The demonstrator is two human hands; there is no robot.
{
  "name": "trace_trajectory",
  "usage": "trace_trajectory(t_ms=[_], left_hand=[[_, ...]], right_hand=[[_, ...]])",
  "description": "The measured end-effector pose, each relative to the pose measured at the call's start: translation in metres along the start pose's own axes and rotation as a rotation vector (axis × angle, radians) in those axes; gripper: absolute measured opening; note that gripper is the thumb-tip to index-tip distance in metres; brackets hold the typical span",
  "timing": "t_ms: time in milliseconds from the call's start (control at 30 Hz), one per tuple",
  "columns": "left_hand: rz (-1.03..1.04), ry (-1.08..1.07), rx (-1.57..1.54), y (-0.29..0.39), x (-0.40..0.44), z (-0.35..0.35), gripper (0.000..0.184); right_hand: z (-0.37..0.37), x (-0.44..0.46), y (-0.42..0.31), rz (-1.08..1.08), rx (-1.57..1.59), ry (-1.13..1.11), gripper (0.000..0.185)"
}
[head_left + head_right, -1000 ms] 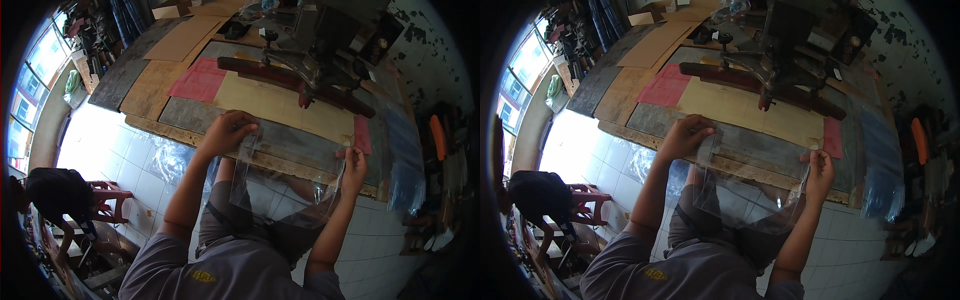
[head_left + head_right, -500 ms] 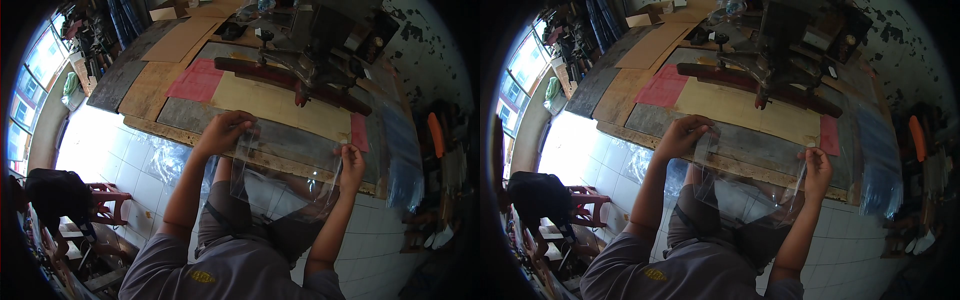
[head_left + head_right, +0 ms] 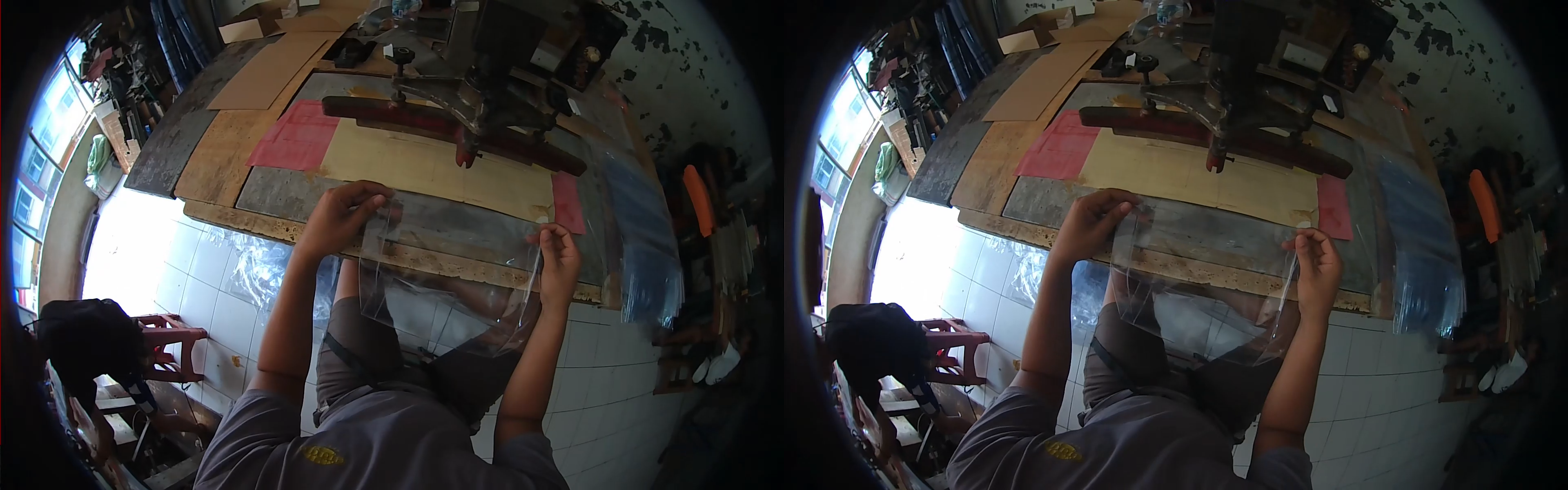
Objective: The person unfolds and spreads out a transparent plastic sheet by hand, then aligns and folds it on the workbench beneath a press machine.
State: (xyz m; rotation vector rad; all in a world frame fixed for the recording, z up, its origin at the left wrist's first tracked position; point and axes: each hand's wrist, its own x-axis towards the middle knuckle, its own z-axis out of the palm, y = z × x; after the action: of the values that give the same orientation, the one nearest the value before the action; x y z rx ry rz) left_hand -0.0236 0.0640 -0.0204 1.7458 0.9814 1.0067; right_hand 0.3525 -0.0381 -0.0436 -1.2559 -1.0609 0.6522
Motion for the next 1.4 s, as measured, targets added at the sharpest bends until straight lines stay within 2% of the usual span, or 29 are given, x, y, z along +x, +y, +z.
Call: trace_trajectory(t_ms=[233,533,600,900,1100,1400], left_hand=[[0.027,0.031,0.008,-0.002,0.000,0.000,0.023],[0.061,0.057,-0.066,-0.008,0.000,0.000,0.023],[0.007,0.040,-0.112,0.009,-0.004,-0.001,0.026],[0.034,0.043,-0.109,0.009,-0.004,-0.004,0.029],[0.029,0.033,-0.150,0.004,-0.004,-0.005,0.029],[-0.005,0.046,-0.127,0.012,-0.006,-0.007,0.029]], right_hand=[[-0.002,-0.003,-0.009,-0.060,-0.061,-0.110,0.031],[-0.004,-0.003,-0.010,-0.132,-0.051,-0.221,0.021],[-0.003,-0.003,-0.013,-0.116,-0.046,-0.241,0.020],[-0.021,0.005,-0.021,-0.016,-0.166,-0.368,0.023],[-0.022,0.013,-0.040,-0.169,-0.329,-0.474,0.023],[0.003,0.014,-0.070,-0.244,-0.418,-0.591,0.027]])
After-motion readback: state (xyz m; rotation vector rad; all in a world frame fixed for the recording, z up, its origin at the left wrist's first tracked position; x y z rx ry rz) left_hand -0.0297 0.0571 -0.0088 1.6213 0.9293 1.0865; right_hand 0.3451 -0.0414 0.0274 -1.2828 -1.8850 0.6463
